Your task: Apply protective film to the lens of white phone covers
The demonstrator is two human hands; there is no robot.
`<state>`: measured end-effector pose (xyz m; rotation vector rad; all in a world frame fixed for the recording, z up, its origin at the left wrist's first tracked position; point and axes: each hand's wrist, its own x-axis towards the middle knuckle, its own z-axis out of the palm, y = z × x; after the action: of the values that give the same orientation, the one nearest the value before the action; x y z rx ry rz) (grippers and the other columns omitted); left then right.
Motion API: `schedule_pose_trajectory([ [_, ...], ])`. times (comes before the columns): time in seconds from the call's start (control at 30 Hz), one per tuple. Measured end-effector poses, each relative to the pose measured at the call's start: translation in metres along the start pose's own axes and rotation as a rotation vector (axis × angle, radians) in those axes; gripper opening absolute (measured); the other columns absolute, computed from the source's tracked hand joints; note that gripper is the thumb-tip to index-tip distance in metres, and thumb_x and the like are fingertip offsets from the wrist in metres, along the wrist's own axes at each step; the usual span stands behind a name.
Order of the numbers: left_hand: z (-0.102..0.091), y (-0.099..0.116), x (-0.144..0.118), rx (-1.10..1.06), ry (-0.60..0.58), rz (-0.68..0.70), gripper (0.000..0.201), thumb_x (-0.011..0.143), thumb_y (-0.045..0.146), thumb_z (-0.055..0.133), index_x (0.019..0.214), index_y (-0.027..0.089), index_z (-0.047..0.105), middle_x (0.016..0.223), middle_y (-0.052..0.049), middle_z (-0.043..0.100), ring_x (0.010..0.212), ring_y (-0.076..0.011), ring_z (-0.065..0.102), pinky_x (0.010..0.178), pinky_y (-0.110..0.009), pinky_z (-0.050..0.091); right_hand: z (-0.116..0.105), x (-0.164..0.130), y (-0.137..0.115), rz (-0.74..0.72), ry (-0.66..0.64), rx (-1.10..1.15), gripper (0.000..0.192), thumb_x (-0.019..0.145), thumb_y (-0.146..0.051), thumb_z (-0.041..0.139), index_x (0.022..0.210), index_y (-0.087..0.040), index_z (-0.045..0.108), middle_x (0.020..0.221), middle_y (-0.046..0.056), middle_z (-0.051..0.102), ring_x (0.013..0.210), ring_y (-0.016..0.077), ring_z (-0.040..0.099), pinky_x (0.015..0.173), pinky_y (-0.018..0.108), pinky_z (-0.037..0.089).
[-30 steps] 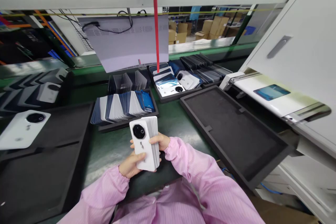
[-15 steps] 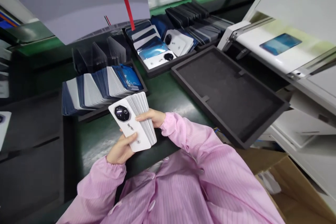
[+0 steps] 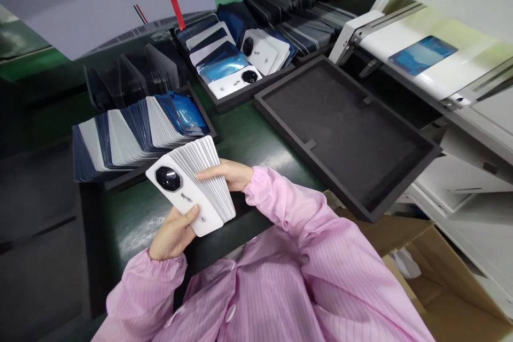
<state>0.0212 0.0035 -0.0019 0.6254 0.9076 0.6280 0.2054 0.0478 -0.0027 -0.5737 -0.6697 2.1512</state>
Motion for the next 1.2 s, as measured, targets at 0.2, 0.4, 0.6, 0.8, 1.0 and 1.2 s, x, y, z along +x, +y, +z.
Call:
schedule_pose_trajectory([
  [0.2, -0.002, 0.006, -0.004, 0.000, -0.052, -0.027, 0.065, 0.069, 0.036, 0.078, 0.128, 0.023, 0.053, 0.115, -0.010, 0.070, 0.114, -0.0316, 0.061, 0.102, -0.049, 0.047, 0.001, -0.006, -0.002, -0.009, -0.019, -0.021, 0.047, 0.057, -0.013, 0.075, 0.101, -0.012, 0.060, 0.103, 0.009, 0.071, 0.097, 0.0235, 0.067, 0.084, 0.035, 0.055],
  [0.4, 0.001, 0.008, -0.008, 0.023, -0.095, 0.046, 0.058, 0.068, 0.034, 0.079, 0.122, 0.021, 0.060, 0.108, -0.010, 0.072, 0.108, -0.0302, 0.065, 0.098, -0.047, 0.050, 0.002, -0.013, -0.003, -0.016, -0.078, -0.086, 0.051, 0.058, -0.020, 0.079, 0.105, -0.012, 0.061, 0.109, 0.011, 0.069, 0.101, 0.0242, 0.065, 0.084, 0.036, 0.054],
  [0.6, -0.001, 0.003, -0.008, 0.058, -0.116, 0.101, 0.048, 0.071, 0.034, 0.077, 0.115, 0.019, 0.065, 0.104, -0.010, 0.073, 0.105, -0.0291, 0.066, 0.095, -0.046, 0.050, 0.005, -0.017, -0.005, -0.046, -0.081, -0.154, 0.056, 0.058, -0.030, 0.084, 0.105, -0.012, 0.062, 0.108, 0.011, 0.069, 0.100, 0.0239, 0.066, 0.083, 0.034, 0.054],
  [0.8, -0.007, -0.006, -0.002, 0.253, -0.064, 0.150, 0.035, 0.071, 0.034, 0.077, 0.100, 0.016, 0.068, 0.100, -0.009, 0.073, 0.098, -0.0256, 0.067, 0.094, -0.041, 0.050, 0.013, -0.016, -0.003, -0.177, -0.111, -0.474, 0.070, 0.050, -0.030, 0.088, 0.112, -0.014, 0.060, 0.108, 0.008, 0.067, 0.105, 0.0252, 0.063, 0.093, 0.039, 0.049],
  [1.0, -0.008, -0.014, 0.006, 0.343, 0.077, 0.236, 0.046, 0.072, 0.039, 0.075, 0.108, 0.016, 0.058, 0.105, -0.010, 0.070, 0.096, -0.0260, 0.066, 0.085, -0.039, 0.053, 0.030, -0.010, 0.006, -0.479, 0.339, -0.676, 0.082, 0.056, -0.024, 0.085, 0.128, -0.018, 0.046, 0.130, 0.010, 0.055, 0.122, 0.0267, 0.052, 0.106, 0.042, 0.038],
  [1.2, -0.010, -0.008, 0.006, 0.588, 0.162, 0.448, 0.057, 0.077, 0.036, 0.071, 0.128, 0.022, 0.048, 0.128, -0.010, 0.057, 0.121, -0.0285, 0.053, 0.104, -0.042, 0.040, 0.032, -0.001, 0.021, -0.421, 0.502, -0.421, 0.082, 0.046, -0.019, 0.087, 0.117, -0.020, 0.047, 0.114, 0.006, 0.062, 0.106, 0.0230, 0.059, 0.094, 0.039, 0.046],
])
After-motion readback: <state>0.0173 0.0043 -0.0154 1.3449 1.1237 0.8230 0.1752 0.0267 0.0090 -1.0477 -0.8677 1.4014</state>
